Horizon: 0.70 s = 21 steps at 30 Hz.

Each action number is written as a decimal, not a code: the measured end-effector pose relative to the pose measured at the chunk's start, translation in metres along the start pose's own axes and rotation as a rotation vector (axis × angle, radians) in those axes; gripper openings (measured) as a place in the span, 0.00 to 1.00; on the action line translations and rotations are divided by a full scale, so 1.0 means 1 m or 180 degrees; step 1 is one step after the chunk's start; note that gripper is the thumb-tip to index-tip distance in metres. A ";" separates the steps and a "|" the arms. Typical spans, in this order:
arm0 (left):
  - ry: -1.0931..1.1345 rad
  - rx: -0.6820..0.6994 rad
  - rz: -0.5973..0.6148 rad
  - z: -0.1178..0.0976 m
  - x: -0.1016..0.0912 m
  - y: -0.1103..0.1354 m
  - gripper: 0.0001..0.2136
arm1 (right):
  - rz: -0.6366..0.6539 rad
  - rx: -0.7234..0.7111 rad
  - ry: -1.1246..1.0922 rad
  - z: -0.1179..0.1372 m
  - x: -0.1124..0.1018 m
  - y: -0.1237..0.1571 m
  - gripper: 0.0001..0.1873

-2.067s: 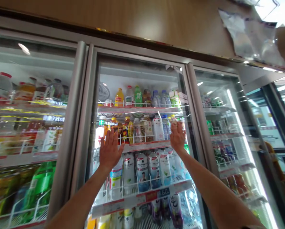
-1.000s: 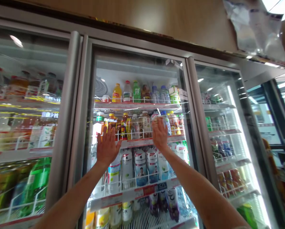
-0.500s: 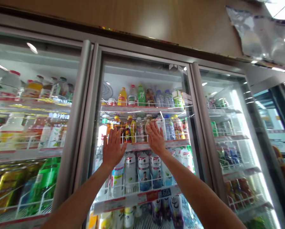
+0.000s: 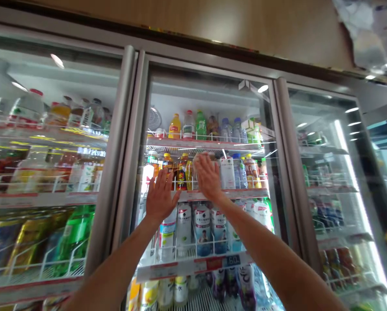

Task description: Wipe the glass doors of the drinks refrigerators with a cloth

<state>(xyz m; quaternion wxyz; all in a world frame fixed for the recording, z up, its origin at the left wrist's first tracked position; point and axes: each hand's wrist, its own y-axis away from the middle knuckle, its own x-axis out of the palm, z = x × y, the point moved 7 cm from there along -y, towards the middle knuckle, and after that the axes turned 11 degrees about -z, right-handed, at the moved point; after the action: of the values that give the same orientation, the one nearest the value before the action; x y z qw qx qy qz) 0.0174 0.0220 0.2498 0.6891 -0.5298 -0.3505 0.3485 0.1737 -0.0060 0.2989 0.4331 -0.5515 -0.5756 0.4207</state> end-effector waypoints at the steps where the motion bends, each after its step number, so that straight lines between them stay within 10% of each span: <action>1: 0.0026 -0.0008 0.0011 0.000 0.000 0.000 0.27 | 0.0066 -0.0389 -0.0154 0.019 0.001 0.009 0.28; 4: 0.0109 -0.0076 0.0090 0.000 0.000 0.000 0.27 | 0.0094 -0.0806 -0.0329 0.012 -0.006 0.030 0.28; 10: 0.0252 -0.0174 0.0189 0.002 0.000 0.001 0.28 | -0.0840 0.1341 0.0238 -0.126 -0.027 0.020 0.26; 13: 0.0272 -0.0128 0.0144 0.003 0.001 0.001 0.27 | -0.0915 0.1319 0.0220 -0.093 -0.022 0.017 0.27; 18: 0.0293 -0.0137 0.0237 -0.001 0.001 0.001 0.24 | -0.0066 -0.0515 -0.0245 0.028 -0.006 0.032 0.28; 21: 0.0364 0.0030 0.0356 0.005 -0.017 -0.001 0.23 | -0.0151 -0.0107 -0.0147 0.005 -0.013 0.026 0.27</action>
<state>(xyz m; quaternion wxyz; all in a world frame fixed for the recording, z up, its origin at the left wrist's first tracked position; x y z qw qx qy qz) 0.0051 0.0096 0.2501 0.6900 -0.5643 -0.2788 0.3574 0.1765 -0.0179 0.2723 0.4202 -0.5350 -0.6053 0.4132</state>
